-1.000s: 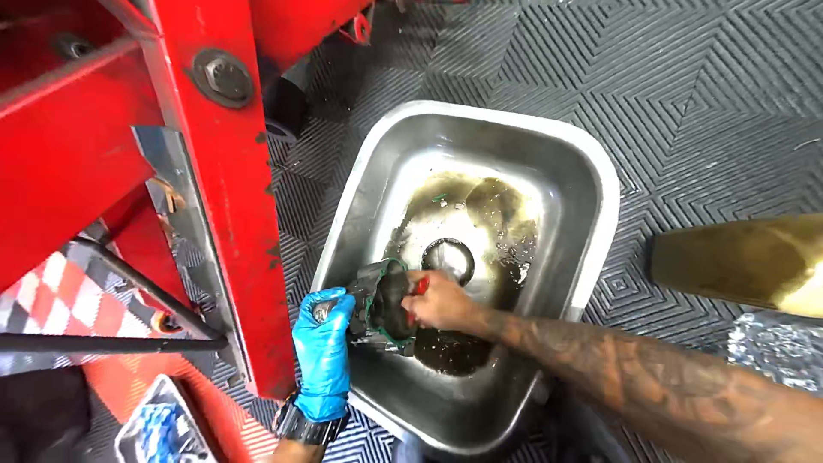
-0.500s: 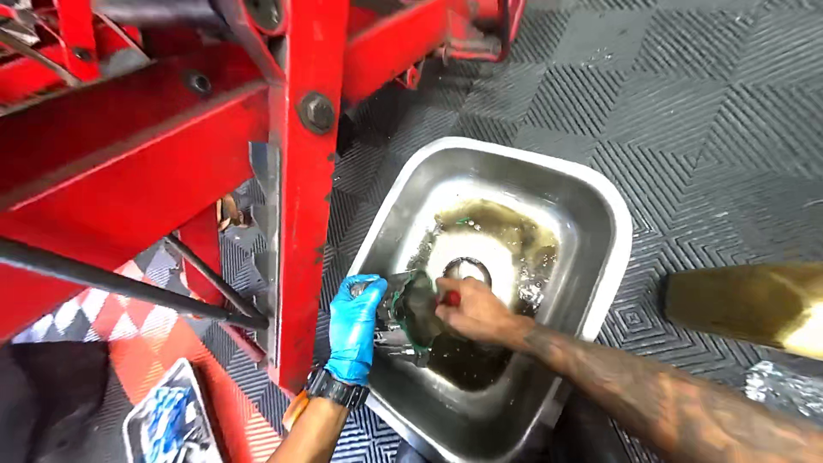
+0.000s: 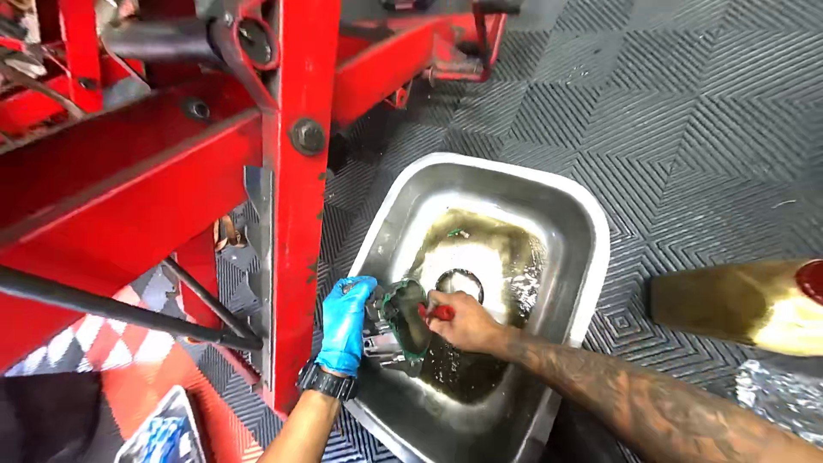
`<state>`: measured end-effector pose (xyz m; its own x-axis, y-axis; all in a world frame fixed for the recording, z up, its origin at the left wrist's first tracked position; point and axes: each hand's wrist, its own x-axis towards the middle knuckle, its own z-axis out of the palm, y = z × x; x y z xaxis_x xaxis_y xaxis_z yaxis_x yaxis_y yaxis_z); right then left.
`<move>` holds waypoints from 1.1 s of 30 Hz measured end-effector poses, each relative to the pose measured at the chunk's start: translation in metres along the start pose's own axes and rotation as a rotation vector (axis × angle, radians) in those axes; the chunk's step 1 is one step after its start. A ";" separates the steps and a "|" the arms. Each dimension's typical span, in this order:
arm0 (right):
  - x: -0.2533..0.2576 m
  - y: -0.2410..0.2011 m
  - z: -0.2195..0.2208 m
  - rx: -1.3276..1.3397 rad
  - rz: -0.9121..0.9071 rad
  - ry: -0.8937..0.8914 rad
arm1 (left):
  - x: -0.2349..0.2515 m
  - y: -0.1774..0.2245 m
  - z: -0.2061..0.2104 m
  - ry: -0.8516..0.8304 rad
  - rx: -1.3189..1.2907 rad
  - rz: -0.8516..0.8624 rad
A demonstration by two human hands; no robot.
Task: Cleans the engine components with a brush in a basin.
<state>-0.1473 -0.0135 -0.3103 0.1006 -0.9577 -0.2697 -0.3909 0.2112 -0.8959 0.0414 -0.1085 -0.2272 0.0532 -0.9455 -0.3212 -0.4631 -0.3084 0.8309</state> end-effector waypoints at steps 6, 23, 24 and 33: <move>-0.018 -0.013 -0.021 -0.222 0.092 0.092 | 0.029 0.017 0.011 -0.043 0.121 -0.205; -0.006 0.014 -0.019 -0.326 -0.287 -0.180 | 0.014 -0.006 0.050 0.060 0.320 0.140; -0.010 0.004 -0.024 -0.360 -0.246 -0.168 | 0.015 -0.007 0.049 0.068 0.324 0.156; -0.023 0.006 -0.088 -0.590 0.039 0.120 | 0.024 -0.018 0.029 0.061 0.052 -0.134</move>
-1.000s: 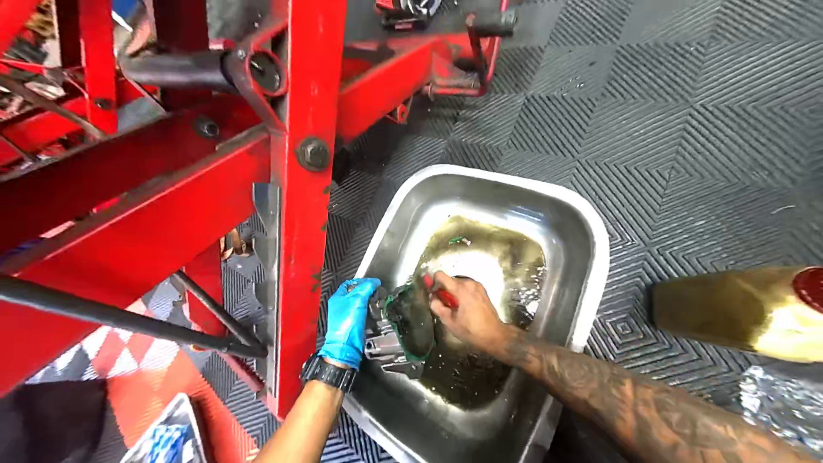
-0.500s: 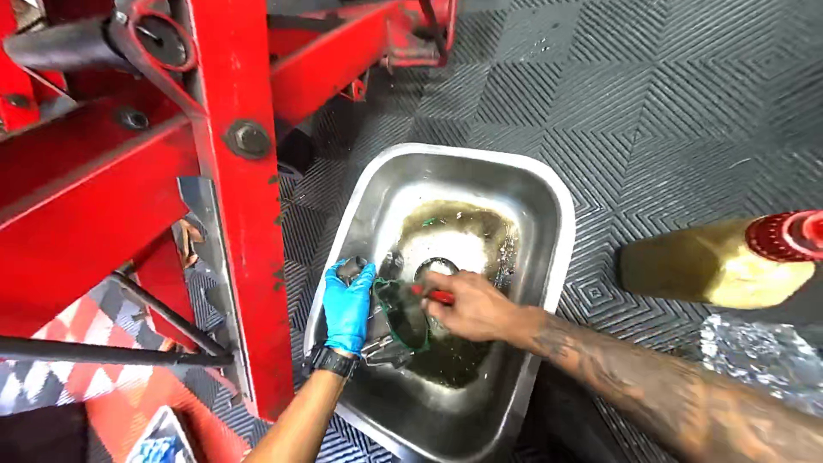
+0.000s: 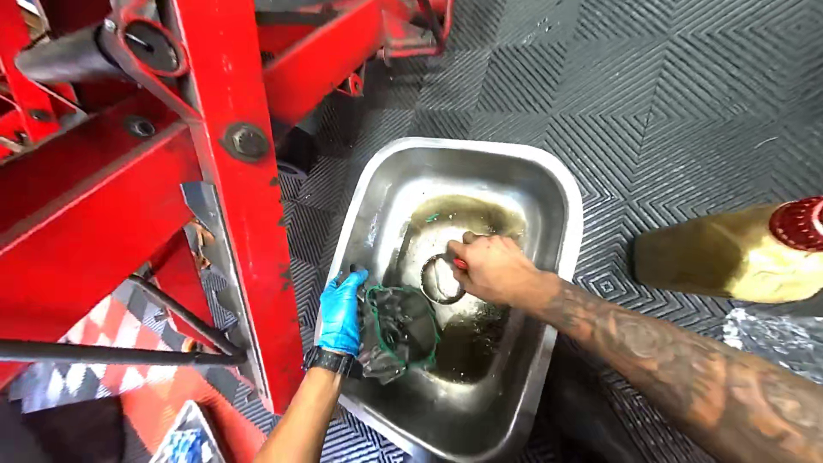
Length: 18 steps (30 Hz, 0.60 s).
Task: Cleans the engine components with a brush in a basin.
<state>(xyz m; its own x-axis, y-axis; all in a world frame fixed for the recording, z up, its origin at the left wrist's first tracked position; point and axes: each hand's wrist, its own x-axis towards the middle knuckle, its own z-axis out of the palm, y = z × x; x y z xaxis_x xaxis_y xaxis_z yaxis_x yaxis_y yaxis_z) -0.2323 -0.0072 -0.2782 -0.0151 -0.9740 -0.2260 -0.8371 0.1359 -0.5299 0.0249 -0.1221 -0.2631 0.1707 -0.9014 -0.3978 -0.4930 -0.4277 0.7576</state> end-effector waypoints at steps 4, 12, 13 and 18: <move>-0.025 -0.003 -0.011 0.056 -0.047 -0.045 | 0.002 -0.026 -0.008 -0.231 -0.093 -0.257; 0.004 -0.008 0.005 0.069 -0.088 0.090 | 0.014 -0.055 0.003 -0.290 0.192 -0.300; 0.007 0.000 0.005 0.021 -0.044 0.101 | 0.018 -0.059 -0.001 -0.312 0.249 -0.272; -0.012 -0.007 -0.006 0.113 -0.060 0.065 | 0.017 -0.054 -0.023 -0.368 0.312 -0.229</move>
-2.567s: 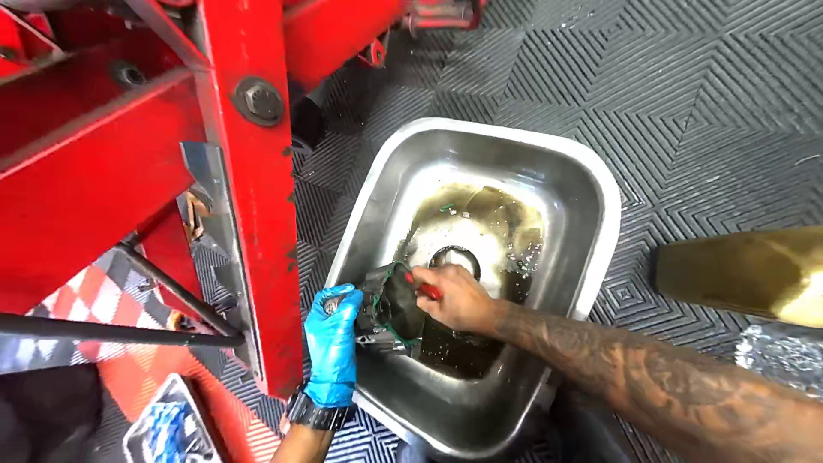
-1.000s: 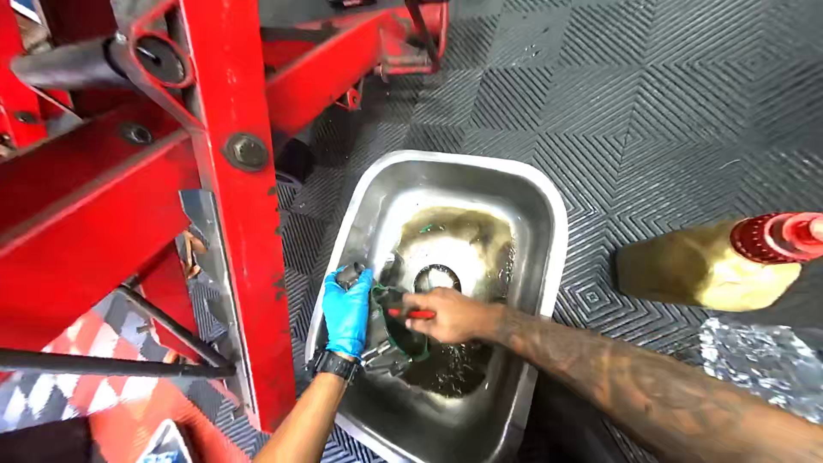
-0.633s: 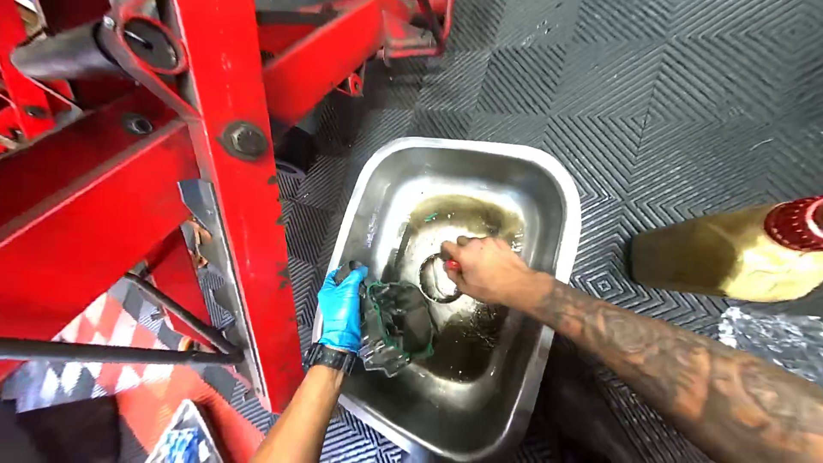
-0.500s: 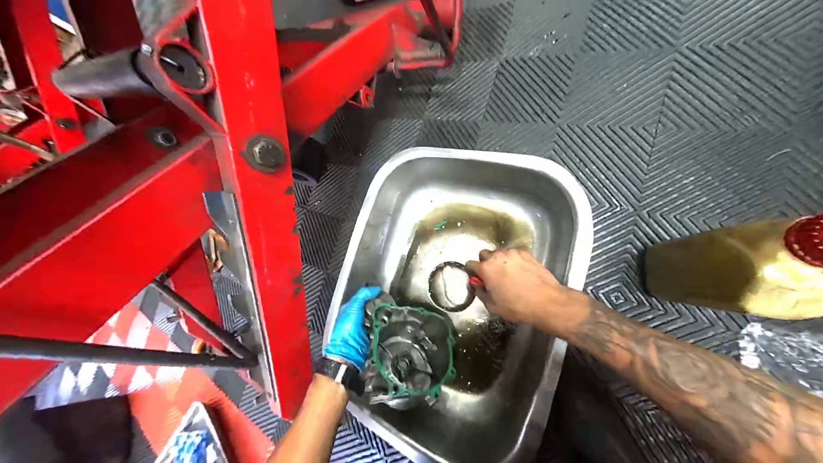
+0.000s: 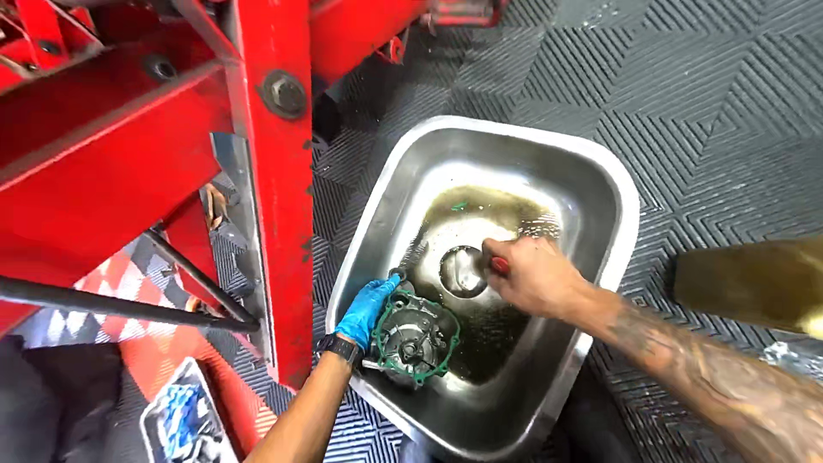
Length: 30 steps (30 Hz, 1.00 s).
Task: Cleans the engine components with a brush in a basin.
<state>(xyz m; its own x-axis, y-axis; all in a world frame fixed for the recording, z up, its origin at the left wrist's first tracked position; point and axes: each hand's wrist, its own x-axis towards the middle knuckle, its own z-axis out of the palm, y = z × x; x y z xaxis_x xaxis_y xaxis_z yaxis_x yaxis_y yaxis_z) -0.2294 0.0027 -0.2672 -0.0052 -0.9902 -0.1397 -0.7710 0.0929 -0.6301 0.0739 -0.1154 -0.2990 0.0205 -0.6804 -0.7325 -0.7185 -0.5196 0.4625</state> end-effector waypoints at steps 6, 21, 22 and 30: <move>0.008 -0.047 0.077 0.242 -0.500 -0.265 | -0.012 -0.010 -0.004 -0.064 0.140 0.038; 0.016 -0.077 0.055 0.061 -0.440 -0.244 | -0.021 0.006 0.011 -0.082 0.149 0.122; 0.015 -0.072 0.057 0.070 -0.432 -0.275 | -0.022 0.008 0.011 -0.083 0.139 0.119; 0.025 -0.003 -0.034 -0.294 -0.018 0.029 | -0.030 -0.002 0.003 -0.027 -0.043 0.338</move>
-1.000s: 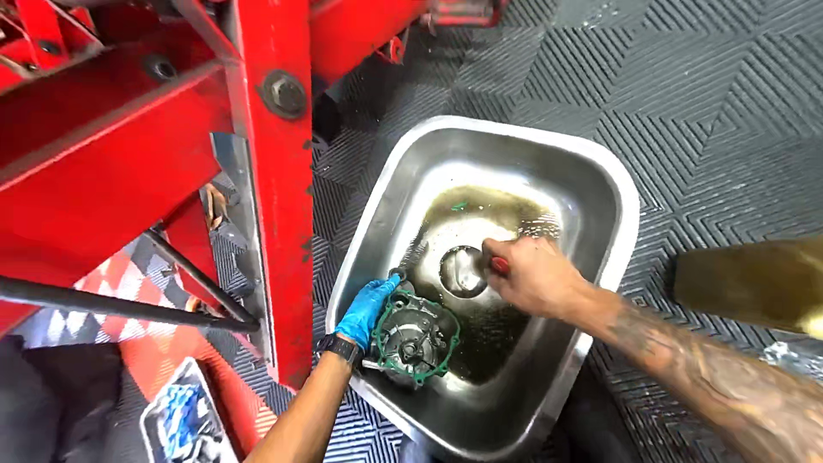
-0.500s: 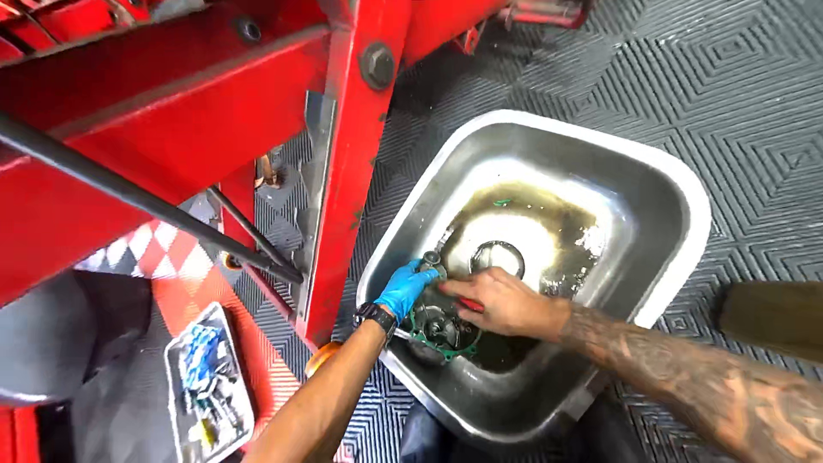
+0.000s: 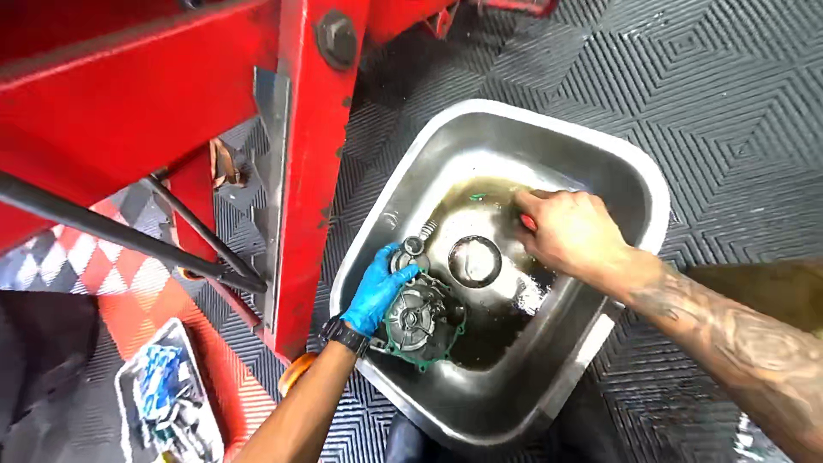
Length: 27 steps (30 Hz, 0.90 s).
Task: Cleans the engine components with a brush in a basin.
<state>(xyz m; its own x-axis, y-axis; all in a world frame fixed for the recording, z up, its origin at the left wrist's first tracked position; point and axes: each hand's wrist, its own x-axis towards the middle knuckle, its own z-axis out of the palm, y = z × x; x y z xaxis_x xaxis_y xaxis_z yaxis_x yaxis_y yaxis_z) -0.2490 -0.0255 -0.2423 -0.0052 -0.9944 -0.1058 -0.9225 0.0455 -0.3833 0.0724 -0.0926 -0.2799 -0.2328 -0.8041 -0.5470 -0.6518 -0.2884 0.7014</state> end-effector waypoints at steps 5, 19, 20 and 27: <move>-0.028 0.022 0.013 -0.060 0.198 -0.089 | 0.005 0.007 -0.014 0.125 -0.310 0.263; -0.051 0.020 0.027 -0.044 0.171 -0.015 | -0.040 0.054 -0.079 -0.080 0.503 -0.002; -0.050 0.022 0.031 -0.051 0.206 -0.048 | -0.045 0.052 -0.076 -0.039 0.433 0.030; -0.080 -0.016 0.037 0.808 0.442 0.239 | -0.059 -0.030 -0.017 0.131 -0.132 0.183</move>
<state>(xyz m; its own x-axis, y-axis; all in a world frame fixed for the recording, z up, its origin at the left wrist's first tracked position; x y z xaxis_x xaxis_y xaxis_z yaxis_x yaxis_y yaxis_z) -0.2194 0.0570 -0.2612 -0.4512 -0.8603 -0.2372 -0.2725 0.3859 -0.8814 0.1177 -0.0454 -0.2613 -0.2376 -0.9071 -0.3474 -0.5056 -0.1899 0.8416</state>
